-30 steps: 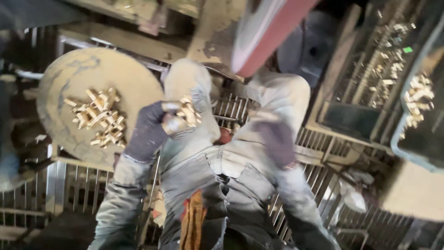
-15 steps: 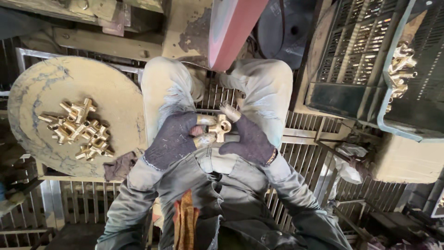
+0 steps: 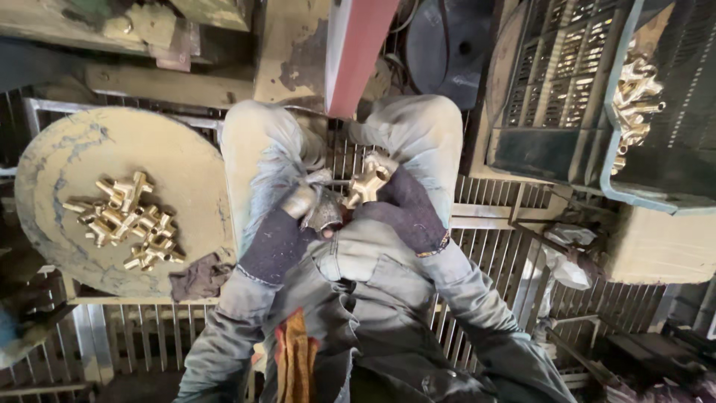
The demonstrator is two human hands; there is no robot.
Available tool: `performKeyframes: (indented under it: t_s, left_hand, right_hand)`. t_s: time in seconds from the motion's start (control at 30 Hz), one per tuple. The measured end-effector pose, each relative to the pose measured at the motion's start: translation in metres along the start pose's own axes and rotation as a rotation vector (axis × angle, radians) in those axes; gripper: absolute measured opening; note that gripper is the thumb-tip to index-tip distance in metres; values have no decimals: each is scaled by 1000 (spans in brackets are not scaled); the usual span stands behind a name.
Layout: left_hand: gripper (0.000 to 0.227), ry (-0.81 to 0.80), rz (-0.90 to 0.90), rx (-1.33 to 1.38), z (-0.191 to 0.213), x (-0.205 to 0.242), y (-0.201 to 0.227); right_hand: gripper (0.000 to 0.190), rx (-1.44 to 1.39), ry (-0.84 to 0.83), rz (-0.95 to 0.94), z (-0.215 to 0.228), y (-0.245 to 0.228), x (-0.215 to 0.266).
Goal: The person sits on a metal grate floor and repeatedly presses small brass-colored metal parts against a vertical rotating buffing wheel. They hold the parts with gloved hands, rotate them to contact different surfaces, and place finished pieces into a nearby bin.
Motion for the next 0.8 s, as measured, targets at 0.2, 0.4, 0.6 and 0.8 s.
performKeyframes:
  t_s: [0.2, 0.4, 0.6, 0.8]
  left_hand:
    - [32, 56, -52, -344, 13, 3, -5]
    - [37, 4, -243, -600, 22, 11, -5]
    - [36, 32, -417, -644, 6, 12, 3]
    - [38, 36, -610, -942, -27, 25, 35]
  right_hand:
    - [88, 312, -183, 84, -5, 6, 2]
    - [84, 358, -336, 369, -17, 11, 1]
    - [75, 705, -358, 267, -9, -18, -4]
    - [55, 866, -256, 547, -9, -48, -9]
Point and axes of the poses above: each hand's wrist, its own x-axis away from the middle knuckle, its own z-axis out of the back of the hand, y = z × x, the point moved 1 cm from there along -x, towards the middle knuckle, and after that the axes turned 13 degrees about z, right-handed, at the moved point
